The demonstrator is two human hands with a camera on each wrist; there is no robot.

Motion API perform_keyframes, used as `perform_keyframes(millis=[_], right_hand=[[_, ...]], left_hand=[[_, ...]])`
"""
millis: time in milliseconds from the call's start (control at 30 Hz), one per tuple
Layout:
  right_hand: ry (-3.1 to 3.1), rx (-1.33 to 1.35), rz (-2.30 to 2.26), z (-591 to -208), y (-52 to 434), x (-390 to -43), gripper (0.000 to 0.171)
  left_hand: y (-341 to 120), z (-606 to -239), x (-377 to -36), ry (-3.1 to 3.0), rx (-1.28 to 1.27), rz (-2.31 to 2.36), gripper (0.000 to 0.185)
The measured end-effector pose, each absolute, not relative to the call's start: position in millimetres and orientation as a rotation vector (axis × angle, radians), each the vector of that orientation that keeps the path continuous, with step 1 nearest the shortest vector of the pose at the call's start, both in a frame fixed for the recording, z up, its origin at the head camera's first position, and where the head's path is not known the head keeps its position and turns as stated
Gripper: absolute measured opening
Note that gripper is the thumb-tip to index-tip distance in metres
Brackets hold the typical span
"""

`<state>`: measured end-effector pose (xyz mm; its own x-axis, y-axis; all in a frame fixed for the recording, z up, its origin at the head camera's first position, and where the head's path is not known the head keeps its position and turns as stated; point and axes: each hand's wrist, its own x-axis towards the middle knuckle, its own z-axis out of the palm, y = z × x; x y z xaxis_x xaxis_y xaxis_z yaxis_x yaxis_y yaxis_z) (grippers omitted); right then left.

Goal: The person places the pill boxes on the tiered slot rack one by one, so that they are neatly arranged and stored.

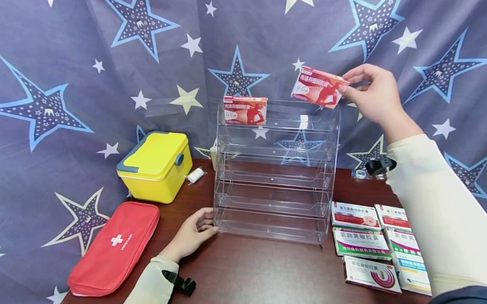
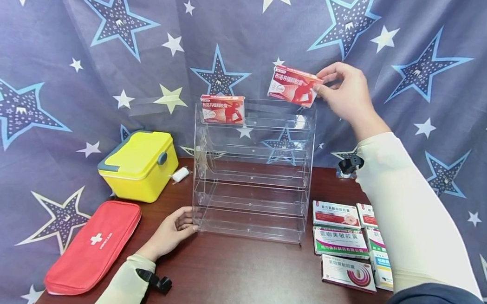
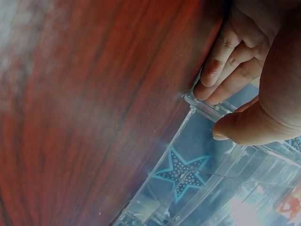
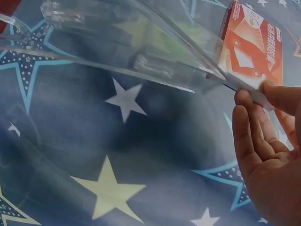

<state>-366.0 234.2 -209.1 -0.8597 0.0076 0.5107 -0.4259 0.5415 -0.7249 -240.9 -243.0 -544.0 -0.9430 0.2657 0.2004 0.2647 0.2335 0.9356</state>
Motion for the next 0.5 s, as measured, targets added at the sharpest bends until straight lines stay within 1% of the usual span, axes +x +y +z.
perform_keyframes(millis=[333, 500], right_hand=[[-2.392, 0.371, 1.091, -227.5, 224.5, -367.3, 0.028], [-2.384, 0.377, 1.064, -236.9, 223.3, -369.5, 0.026]], left_hand=[[-243.0, -545.1, -241.5, 2.466, 0.569, 1.877, 0.051], [-244.0, -546.6, -241.9, 2.485, 0.559, 1.864, 0.051]])
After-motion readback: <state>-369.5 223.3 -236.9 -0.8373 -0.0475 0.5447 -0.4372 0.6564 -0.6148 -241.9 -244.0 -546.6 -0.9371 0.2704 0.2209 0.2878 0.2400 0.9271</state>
